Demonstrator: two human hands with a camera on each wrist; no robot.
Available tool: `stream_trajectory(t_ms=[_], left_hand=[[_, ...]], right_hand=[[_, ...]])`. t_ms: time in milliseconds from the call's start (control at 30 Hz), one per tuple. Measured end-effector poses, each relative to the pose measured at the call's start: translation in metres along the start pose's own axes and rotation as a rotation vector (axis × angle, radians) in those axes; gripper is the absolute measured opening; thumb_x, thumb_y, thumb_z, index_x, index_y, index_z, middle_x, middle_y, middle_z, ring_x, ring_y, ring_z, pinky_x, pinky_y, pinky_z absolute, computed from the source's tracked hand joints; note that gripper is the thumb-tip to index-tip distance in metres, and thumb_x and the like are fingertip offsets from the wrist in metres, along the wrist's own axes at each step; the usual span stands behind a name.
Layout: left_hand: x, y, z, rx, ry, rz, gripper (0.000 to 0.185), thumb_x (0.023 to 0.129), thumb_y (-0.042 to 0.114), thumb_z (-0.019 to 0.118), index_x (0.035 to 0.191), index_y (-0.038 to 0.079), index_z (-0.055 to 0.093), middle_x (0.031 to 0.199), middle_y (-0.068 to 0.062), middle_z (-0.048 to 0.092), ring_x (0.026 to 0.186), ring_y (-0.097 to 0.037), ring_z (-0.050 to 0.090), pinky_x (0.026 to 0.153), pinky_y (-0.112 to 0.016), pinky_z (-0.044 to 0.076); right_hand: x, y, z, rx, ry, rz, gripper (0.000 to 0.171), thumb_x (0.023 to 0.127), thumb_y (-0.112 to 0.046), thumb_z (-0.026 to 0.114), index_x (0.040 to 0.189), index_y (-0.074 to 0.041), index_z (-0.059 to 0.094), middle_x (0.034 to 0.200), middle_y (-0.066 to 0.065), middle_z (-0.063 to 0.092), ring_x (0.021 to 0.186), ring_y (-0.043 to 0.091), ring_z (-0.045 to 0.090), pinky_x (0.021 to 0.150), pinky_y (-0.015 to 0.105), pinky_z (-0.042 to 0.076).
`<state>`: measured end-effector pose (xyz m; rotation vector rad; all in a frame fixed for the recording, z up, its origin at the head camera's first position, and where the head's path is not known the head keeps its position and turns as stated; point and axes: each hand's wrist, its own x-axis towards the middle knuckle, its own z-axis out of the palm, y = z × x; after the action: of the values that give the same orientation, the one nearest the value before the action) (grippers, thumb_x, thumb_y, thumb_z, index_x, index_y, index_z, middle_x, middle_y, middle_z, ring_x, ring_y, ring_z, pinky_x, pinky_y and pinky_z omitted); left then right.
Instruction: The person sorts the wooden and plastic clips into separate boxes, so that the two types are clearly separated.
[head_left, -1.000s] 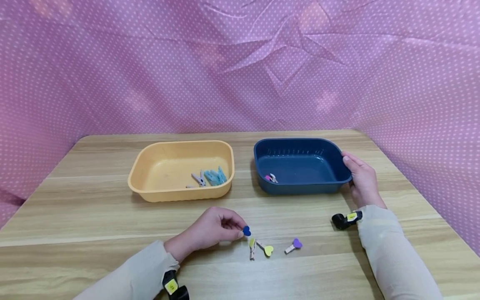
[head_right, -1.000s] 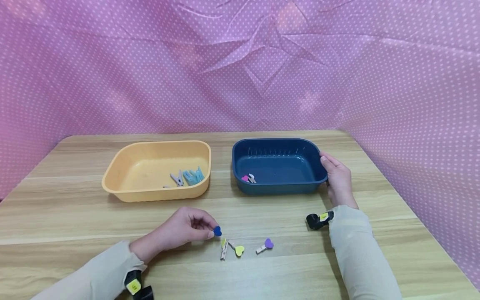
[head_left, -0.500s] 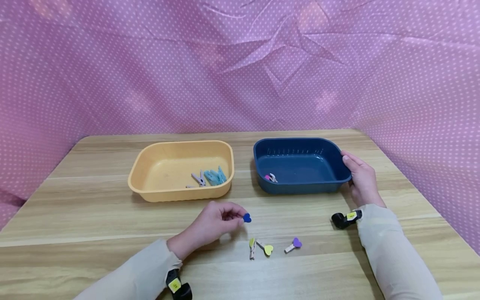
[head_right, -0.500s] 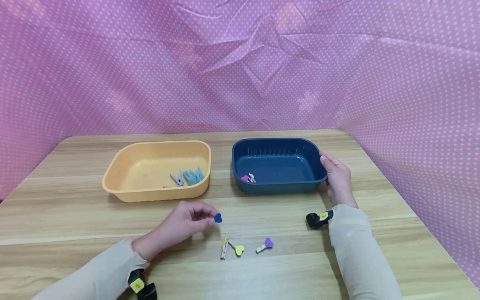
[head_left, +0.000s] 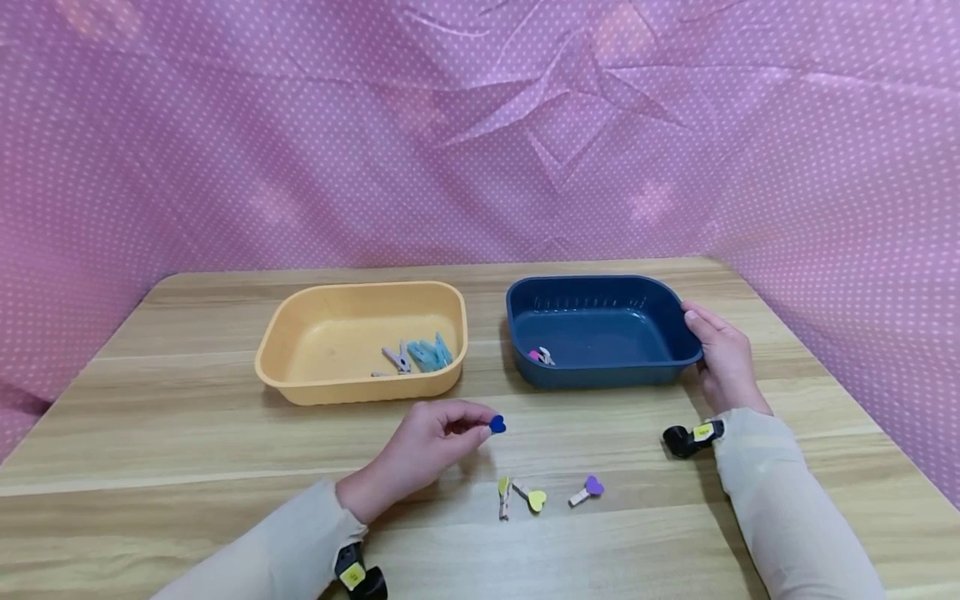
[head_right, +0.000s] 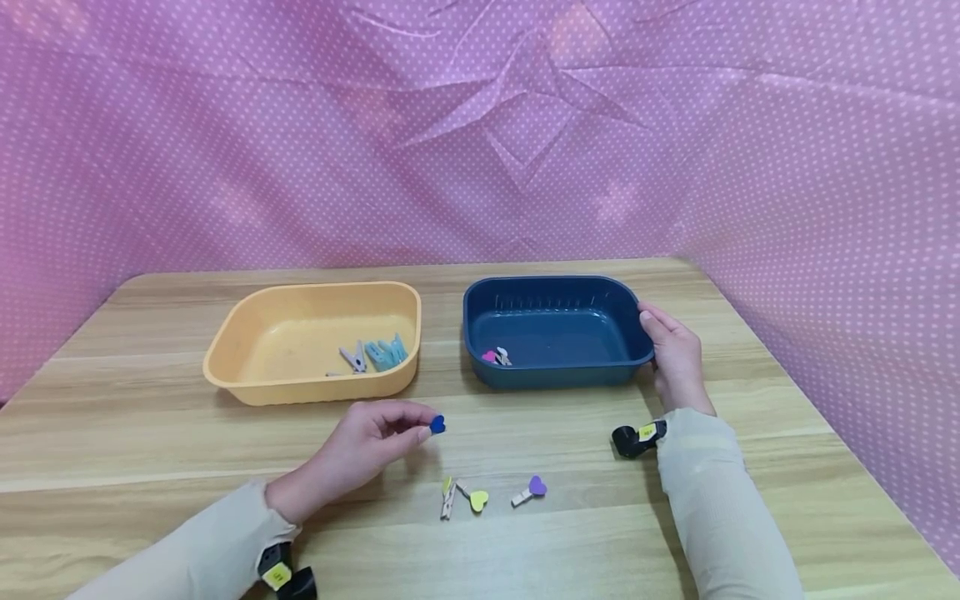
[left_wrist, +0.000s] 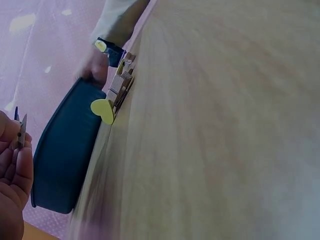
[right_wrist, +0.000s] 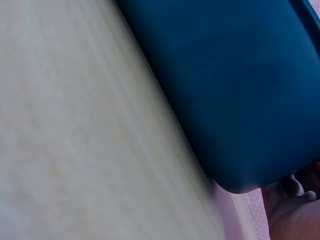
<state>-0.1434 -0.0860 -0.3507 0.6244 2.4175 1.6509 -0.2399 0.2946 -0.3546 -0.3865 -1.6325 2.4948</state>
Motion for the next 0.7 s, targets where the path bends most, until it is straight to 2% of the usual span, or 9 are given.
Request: stream_trajectory(t_ms=[267, 700], left_hand=[[0.002, 0.002, 0.001, 0.01, 0.042, 0.066, 0.016, 0.086, 0.01, 0.064, 0.1, 0.01, 0.071, 0.097, -0.001, 0.07, 0.081, -0.013, 0.058, 0.073, -0.023, 0.051], [0.011, 0.013, 0.002, 0.083, 0.084, 0.092, 0.016, 0.088, 0.014, 0.063, 0.102, 0.014, 0.071, 0.098, 0.003, 0.07, 0.082, -0.011, 0.058, 0.071, -0.024, 0.052]], right_hand=[[-0.001, -0.001, 0.001, 0.008, 0.002, 0.002, 0.019, 0.084, -0.016, 0.067, 0.102, -0.016, 0.072, 0.092, -0.013, 0.07, 0.083, 0.0, 0.065, 0.069, 0.016, 0.053], [-0.002, -0.002, 0.001, 0.015, 0.001, 0.012, 0.02, 0.083, -0.017, 0.068, 0.103, -0.016, 0.071, 0.091, -0.013, 0.07, 0.084, 0.0, 0.065, 0.07, 0.016, 0.052]])
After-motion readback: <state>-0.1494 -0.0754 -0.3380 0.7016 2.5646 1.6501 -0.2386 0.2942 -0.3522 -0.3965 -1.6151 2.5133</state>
